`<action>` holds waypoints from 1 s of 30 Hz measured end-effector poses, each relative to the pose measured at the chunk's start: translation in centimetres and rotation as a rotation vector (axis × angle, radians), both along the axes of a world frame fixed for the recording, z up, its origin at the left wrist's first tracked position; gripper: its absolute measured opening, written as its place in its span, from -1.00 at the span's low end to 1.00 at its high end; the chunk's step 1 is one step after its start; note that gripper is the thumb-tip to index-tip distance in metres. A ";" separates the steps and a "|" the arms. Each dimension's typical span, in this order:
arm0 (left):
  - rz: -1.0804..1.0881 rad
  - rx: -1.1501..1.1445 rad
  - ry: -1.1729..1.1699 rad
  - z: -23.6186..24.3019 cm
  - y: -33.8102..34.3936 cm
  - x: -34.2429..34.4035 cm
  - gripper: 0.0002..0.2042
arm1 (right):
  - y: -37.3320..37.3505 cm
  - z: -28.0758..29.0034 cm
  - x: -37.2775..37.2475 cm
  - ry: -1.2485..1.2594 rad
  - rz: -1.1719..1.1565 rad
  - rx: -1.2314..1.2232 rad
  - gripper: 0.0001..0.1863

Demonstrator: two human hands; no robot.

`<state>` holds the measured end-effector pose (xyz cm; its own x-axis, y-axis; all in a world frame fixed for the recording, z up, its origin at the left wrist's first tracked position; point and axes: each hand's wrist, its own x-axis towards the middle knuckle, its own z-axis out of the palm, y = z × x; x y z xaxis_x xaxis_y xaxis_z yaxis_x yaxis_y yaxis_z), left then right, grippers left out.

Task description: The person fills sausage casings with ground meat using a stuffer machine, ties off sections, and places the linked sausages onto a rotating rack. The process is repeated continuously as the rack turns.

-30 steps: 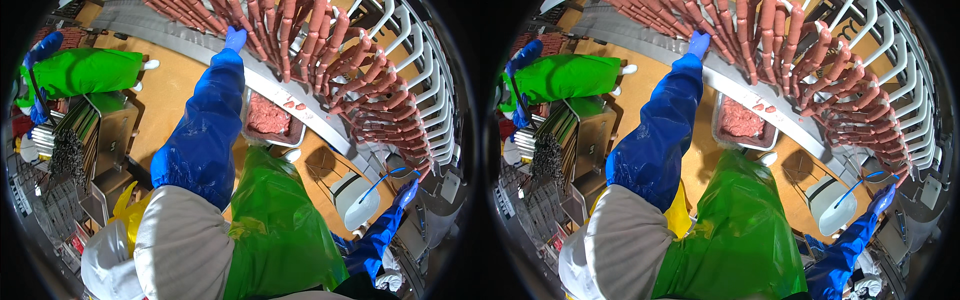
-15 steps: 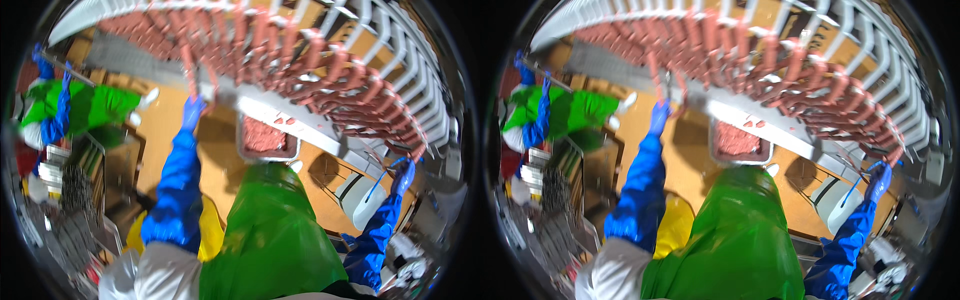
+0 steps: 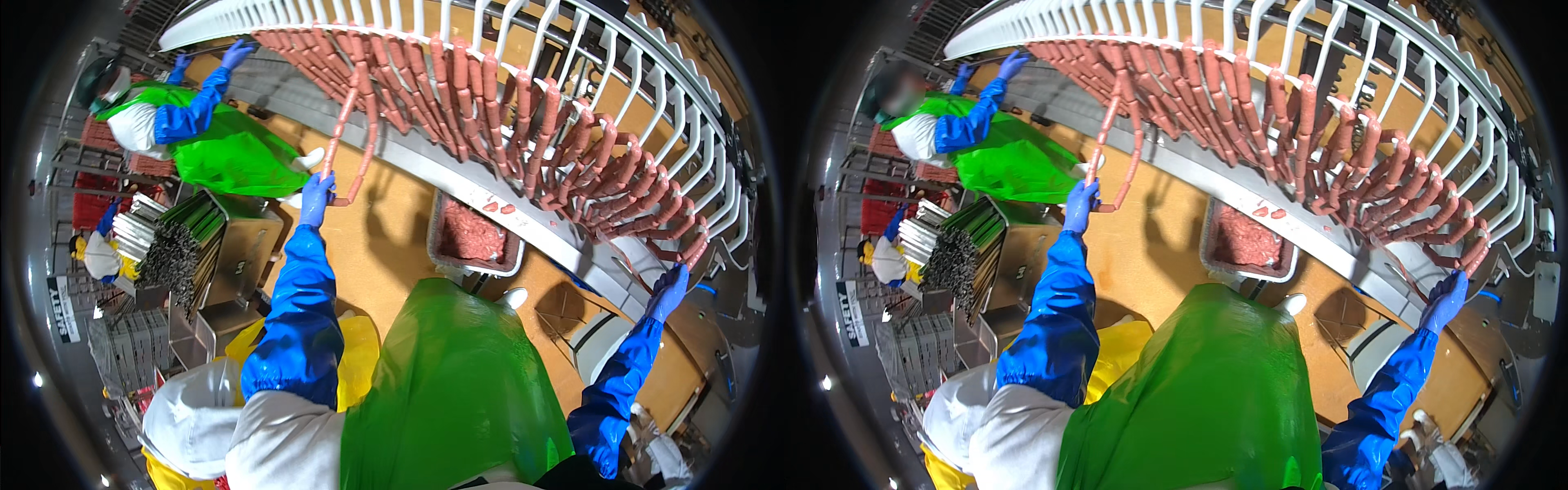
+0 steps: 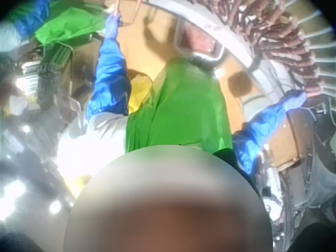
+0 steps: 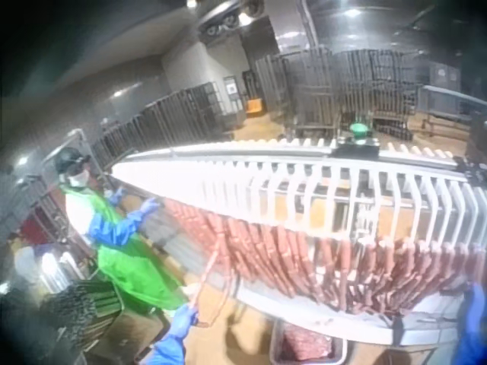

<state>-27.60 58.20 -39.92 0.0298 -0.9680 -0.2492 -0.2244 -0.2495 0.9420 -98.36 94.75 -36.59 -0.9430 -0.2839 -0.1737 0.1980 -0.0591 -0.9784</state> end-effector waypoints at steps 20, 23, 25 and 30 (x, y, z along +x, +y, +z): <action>-0.062 -0.075 -0.118 1.0 -0.4 -1.6 -0.92 | 2.5 1.5 0.1 0.333 0.002 0.140 -0.70; 0.006 -0.093 -0.131 -1.0 -1.7 -1.0 -0.88 | 3.1 1.4 0.0 0.326 0.015 0.129 -0.71; 0.089 -0.148 -0.196 -3.2 -3.3 5.4 -0.87 | 2.2 1.3 -0.1 0.304 0.052 0.109 -0.70; -0.229 -0.200 -1.300 -5.8 -1.9 -0.6 -0.81 | 1.8 2.1 0.7 0.361 0.031 0.114 -0.66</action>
